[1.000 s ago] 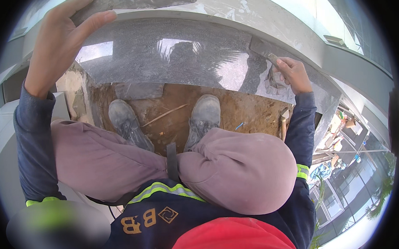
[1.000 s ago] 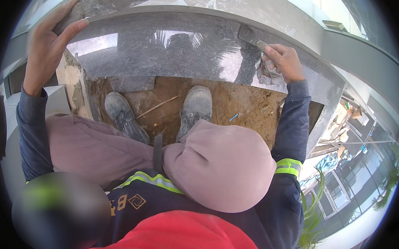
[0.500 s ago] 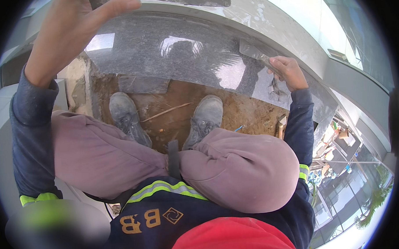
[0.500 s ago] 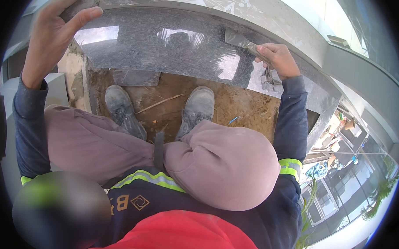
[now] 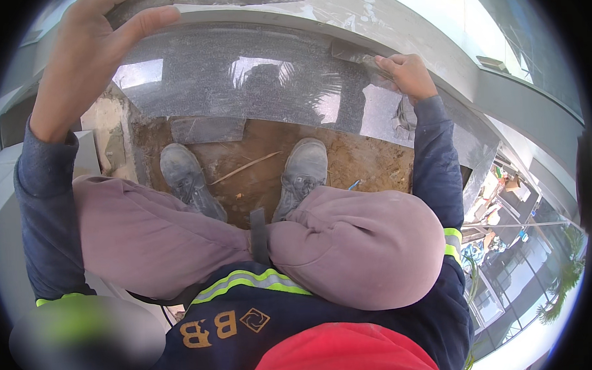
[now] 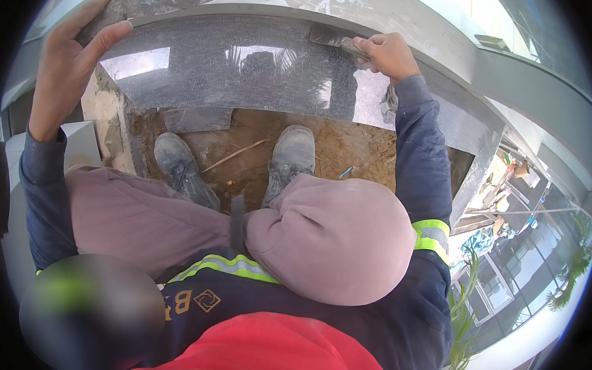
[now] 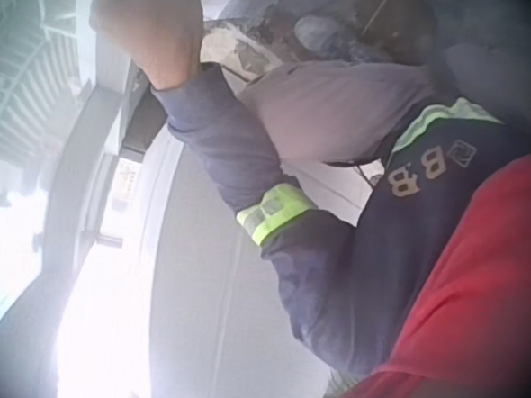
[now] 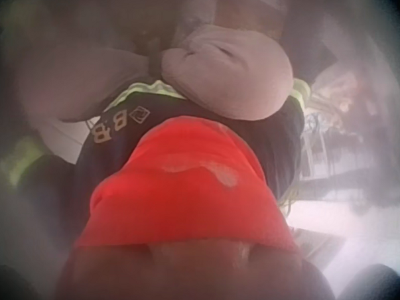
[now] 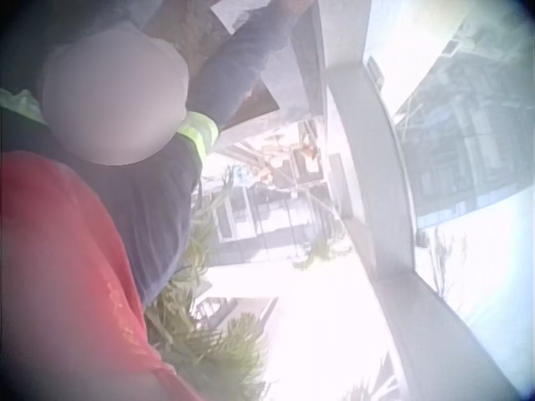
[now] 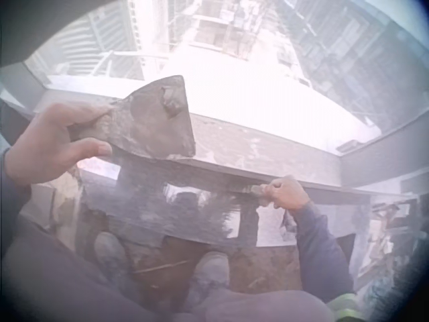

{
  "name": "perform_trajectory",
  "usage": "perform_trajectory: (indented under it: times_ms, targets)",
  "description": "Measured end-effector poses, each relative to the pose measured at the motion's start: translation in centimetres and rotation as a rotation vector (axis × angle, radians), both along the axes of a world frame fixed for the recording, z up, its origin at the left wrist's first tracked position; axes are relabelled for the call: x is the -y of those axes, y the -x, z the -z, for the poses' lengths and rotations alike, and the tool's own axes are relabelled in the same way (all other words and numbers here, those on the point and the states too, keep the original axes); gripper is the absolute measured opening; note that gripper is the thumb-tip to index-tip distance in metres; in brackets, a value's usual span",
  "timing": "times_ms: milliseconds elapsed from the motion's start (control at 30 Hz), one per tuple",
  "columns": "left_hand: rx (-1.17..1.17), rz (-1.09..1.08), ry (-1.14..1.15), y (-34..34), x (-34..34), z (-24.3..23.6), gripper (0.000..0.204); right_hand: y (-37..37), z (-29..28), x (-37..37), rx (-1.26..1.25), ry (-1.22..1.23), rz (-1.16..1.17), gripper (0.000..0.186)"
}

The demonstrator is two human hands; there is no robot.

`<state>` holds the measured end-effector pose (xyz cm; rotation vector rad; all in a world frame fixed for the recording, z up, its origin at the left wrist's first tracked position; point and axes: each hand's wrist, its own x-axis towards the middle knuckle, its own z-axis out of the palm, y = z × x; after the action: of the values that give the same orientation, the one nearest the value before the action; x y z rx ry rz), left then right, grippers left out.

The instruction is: The person applies a gray mortar-like material to a curved stone or concrete surface using a trowel and a smaller finishing tool. They spread and smooth the material along the edge, repeatedly scraping and leveling it.

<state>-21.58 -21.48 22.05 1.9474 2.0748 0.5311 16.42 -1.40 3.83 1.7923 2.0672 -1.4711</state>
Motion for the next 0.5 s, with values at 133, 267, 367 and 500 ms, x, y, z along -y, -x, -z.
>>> perform_trajectory:
  times_ms: [133, 267, 367, 500]
  targets:
    - [-0.003, 0.038, 0.024, 2.5, -0.1, 1.3, 0.055, -3.8, -1.0, -2.0, 0.143, -0.053, -0.056, 0.045]
    - [0.001, 0.070, 0.028, 3.2, -0.3, 2.3, 0.055, -8.1, -1.5, -3.1, 0.198, -0.089, -0.014, 0.046]
    - [-0.009, 0.074, 0.032, 3.6, -0.3, 2.4, 0.055, -10.9, -1.6, -3.9, 0.259, -0.085, 0.024, 0.047]
    - [-0.019, 0.074, 0.039, 3.8, -0.1, 2.4, 0.055, -14.0, -2.1, -4.6, 0.319, -0.069, 0.079, 0.047]
